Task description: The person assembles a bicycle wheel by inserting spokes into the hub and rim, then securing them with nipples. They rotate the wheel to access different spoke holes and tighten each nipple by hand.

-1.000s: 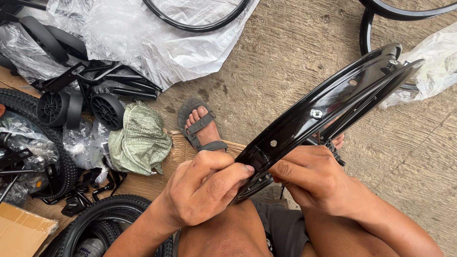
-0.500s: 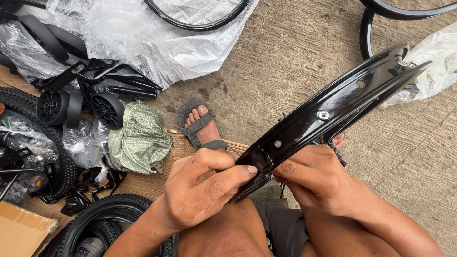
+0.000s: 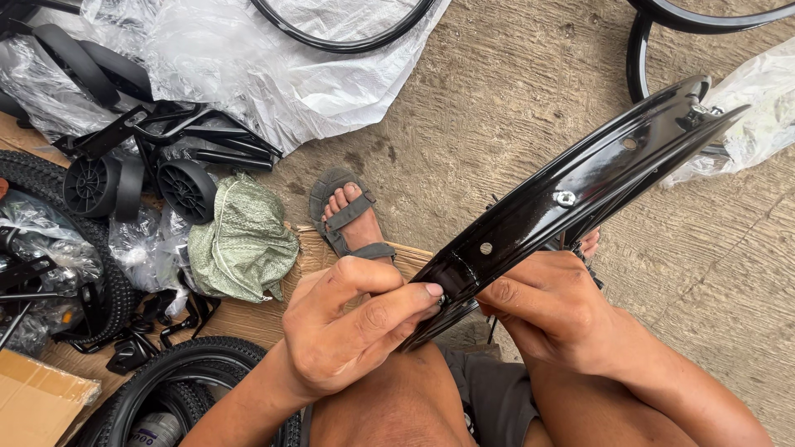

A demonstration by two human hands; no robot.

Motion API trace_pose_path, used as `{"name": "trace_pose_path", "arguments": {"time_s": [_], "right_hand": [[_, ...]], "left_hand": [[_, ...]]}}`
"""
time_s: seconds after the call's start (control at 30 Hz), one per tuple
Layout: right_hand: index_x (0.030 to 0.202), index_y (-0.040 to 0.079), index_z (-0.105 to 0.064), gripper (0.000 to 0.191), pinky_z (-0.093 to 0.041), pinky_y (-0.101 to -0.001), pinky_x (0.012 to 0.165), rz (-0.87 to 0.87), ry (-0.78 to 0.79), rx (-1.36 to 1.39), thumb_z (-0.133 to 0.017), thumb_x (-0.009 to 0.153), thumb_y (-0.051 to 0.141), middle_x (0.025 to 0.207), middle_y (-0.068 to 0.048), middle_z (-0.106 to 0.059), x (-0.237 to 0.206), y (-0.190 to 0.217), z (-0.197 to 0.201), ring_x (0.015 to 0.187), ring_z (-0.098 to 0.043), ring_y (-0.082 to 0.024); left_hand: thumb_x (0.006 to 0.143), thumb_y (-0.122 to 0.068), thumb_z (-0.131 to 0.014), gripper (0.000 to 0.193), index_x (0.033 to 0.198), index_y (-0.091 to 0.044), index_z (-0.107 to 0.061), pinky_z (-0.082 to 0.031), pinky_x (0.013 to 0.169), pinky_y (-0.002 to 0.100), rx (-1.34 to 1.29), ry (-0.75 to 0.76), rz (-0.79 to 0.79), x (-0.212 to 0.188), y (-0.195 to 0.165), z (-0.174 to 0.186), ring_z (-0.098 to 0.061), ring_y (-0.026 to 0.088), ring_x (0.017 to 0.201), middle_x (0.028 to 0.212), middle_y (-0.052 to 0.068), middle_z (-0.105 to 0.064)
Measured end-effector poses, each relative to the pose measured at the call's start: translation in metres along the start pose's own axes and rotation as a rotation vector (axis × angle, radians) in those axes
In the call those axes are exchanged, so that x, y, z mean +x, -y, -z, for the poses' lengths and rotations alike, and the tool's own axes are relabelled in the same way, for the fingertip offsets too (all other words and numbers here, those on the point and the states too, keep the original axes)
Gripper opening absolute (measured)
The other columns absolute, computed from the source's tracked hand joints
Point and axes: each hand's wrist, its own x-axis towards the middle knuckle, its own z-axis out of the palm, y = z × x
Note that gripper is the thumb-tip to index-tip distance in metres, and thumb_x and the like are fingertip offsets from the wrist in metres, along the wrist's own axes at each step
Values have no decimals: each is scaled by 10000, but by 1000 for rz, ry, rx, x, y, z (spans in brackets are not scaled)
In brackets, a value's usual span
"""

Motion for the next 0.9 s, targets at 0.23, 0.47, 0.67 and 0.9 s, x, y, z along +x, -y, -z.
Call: {"name": "trace_pose_path", "arguments": {"time_s": [0.23,0.47,0.67,0.9], "right_hand": [[1130,-11,-702,359,-515,-360,600,-13,62,130,-686,779,-87,788,-54,-672,-3,-8,5,704,-694,-220],[1175,9,-665,336,-507,-358,618,-65,55,122,-689,845,-50,806,-83,-651,4,-10,5,714,-686,-247],[1211,13,-672,349,-531,-338,611,-179,102,239,-624,875,-69,734,-63,-624,16,-25,5,652,-681,-199],[1184,16,-668,284,-537,-348,605,-239,105,213,-599,914,-38,736,-70,-637,19,-41,-1,650,-681,-206]], "left_hand": [[829,-18,-851,323,1134,-54,-751,-544,633,311,-3,32,-131,6,9,0,-671,151,769,967,22,-609],[943,-76,-674,222,1165,-76,-652,-538,609,290,-332,-27,36,3,34,-20,-623,152,766,1005,74,-567],[1076,-83,-534,257,1319,-119,-460,-603,645,325,-1318,-11,575,14,61,-45,-700,196,742,1131,115,-580],[1126,-151,-486,359,1411,63,-535,-534,695,260,-1328,66,614,10,76,-57,-625,116,777,1052,104,-646]]}}
